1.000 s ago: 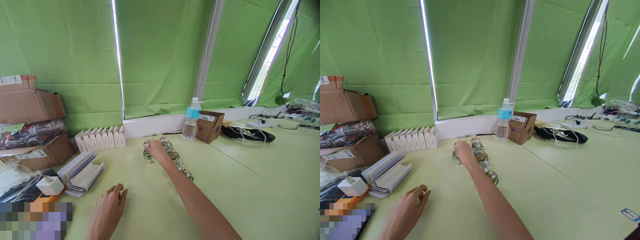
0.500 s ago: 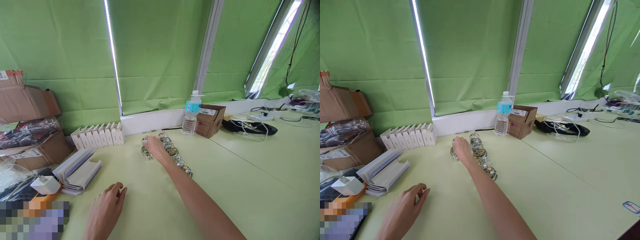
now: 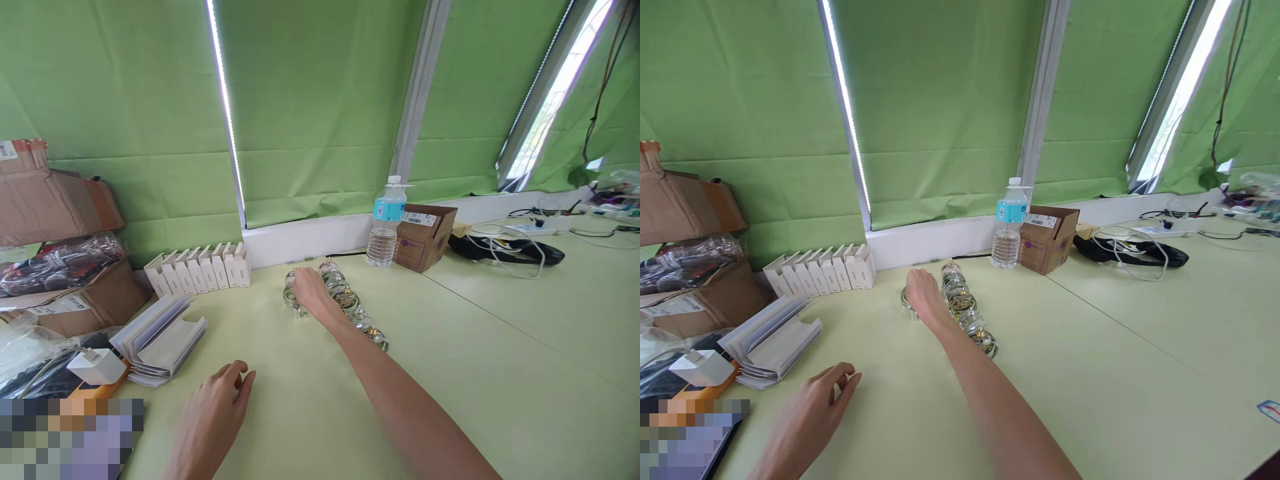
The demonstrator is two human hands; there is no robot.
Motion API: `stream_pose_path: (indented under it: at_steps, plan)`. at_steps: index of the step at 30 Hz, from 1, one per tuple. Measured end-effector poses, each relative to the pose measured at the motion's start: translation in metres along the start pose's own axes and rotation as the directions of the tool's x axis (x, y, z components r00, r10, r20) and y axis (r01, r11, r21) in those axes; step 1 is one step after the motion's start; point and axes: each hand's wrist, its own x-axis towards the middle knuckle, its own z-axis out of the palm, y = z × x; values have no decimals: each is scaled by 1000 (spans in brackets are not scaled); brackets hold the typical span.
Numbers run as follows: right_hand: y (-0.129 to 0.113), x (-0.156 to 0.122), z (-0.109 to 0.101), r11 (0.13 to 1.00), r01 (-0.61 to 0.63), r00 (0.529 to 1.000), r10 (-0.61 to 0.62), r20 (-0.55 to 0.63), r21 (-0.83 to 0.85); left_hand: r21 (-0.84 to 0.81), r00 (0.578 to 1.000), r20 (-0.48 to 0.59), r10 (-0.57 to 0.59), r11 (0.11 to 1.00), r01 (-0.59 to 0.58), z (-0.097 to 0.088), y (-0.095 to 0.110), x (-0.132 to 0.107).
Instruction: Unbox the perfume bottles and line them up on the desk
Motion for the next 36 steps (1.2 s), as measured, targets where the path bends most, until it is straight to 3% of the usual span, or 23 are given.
stream_pose_path:
  at_steps: [4,8,11,13,16,23,28,36]
  plan:
    - [-12,-5,-21,996,76,996,-75,-40,40,-50,998,-59,-20,999,17,2,-1,0]
    - [-31,-24,-43,971,187,982,-184,-34,146,-300,974,-215,-73,954,5,2,0,1]
    - [-46,-42,-52,872,263,946,-317,68,414,-576,945,-283,-161,817,-33,-2,4,2]
    - [-56,-51,-55,775,276,909,-403,109,568,-726,952,-242,-186,686,-50,-8,6,2]
    - [-65,-60,-55,676,290,868,-483,111,678,-858,984,-143,-110,509,-68,-17,10,1]
    - [-69,-61,-57,519,319,831,-556,30,793,-940,985,-136,-104,326,-95,-31,14,-5]
    - [-72,-60,-56,412,273,817,-577,17,870,-970,984,-147,-101,208,-123,-33,14,-8]
    - [-77,-61,-53,257,221,814,-581,-33,941,-995,995,-99,17,-32,-99,-32,10,-8]
